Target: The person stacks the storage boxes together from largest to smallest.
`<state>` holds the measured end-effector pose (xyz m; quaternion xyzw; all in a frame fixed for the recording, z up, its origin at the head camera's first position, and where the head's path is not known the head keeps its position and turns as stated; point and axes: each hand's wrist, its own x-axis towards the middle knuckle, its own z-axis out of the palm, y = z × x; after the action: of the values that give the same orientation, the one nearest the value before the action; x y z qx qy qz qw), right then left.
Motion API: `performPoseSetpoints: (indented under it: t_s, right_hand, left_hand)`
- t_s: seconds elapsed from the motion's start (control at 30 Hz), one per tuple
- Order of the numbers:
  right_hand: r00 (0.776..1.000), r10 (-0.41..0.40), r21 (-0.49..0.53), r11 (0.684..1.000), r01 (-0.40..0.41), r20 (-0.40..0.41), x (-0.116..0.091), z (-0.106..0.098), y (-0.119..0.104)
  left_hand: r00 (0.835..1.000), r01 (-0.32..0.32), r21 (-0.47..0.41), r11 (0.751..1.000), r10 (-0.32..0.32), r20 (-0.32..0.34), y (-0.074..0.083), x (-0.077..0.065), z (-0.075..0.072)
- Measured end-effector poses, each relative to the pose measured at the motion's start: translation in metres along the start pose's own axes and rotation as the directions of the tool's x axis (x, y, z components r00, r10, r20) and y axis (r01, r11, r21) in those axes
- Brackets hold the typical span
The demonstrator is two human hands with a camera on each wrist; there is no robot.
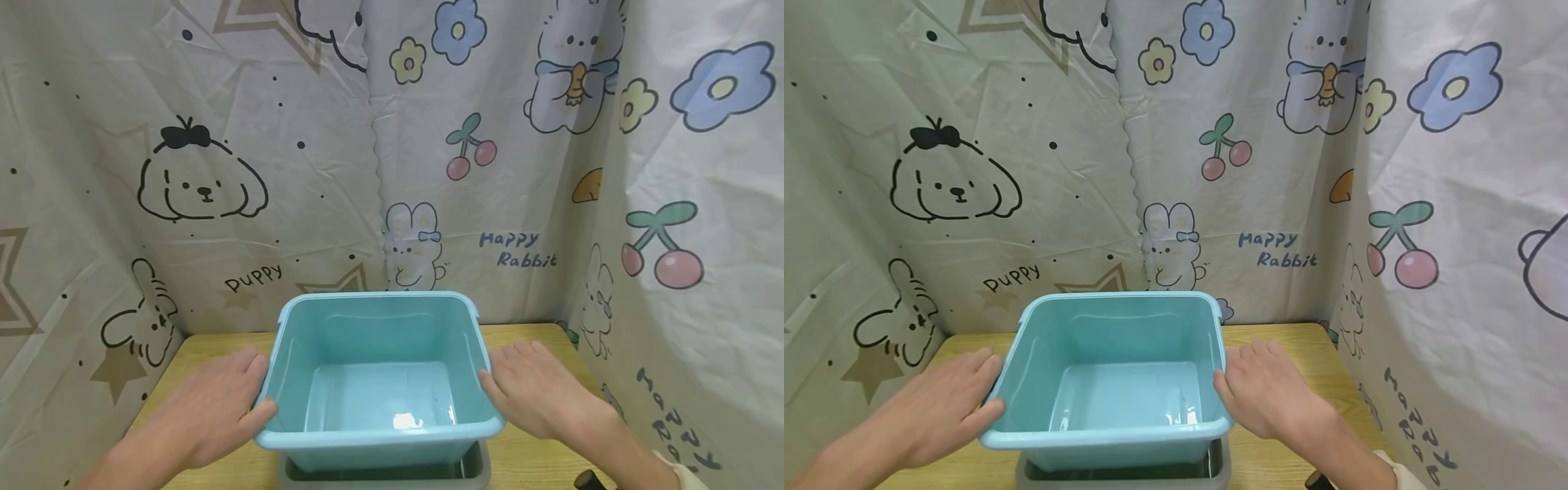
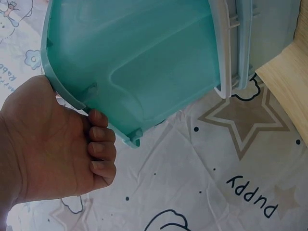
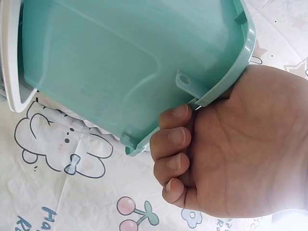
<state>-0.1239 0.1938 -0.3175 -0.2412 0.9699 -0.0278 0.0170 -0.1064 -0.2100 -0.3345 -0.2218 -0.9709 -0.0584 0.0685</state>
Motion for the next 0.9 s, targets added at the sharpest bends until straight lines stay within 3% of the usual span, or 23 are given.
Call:
performPoseSetpoints:
  t_s: [0.2, 0.47, 0.9]
  right_hand:
    - [1.000, -0.014, 0.006, 1.000, 0.014, 0.011, 0.002, 0.010, 0.002]
    - [0.995, 0.013, 0.029, 0.999, -0.016, 0.098, 0.008, 0.028, 0.005]
    - [0.989, 0.029, 0.047, 0.998, -0.037, 0.147, 0.018, 0.050, 0.006]
  left_hand:
    - [0.997, 0.012, -0.034, 0.999, -0.010, 0.072, -0.002, 0.004, 0.009]
    - [0.985, 0.026, -0.073, 0.997, -0.013, 0.174, -0.005, 0.008, 0.026]
    - [0.957, 0.123, -0.125, 0.984, -0.085, 0.277, -0.013, 0.013, 0.049]
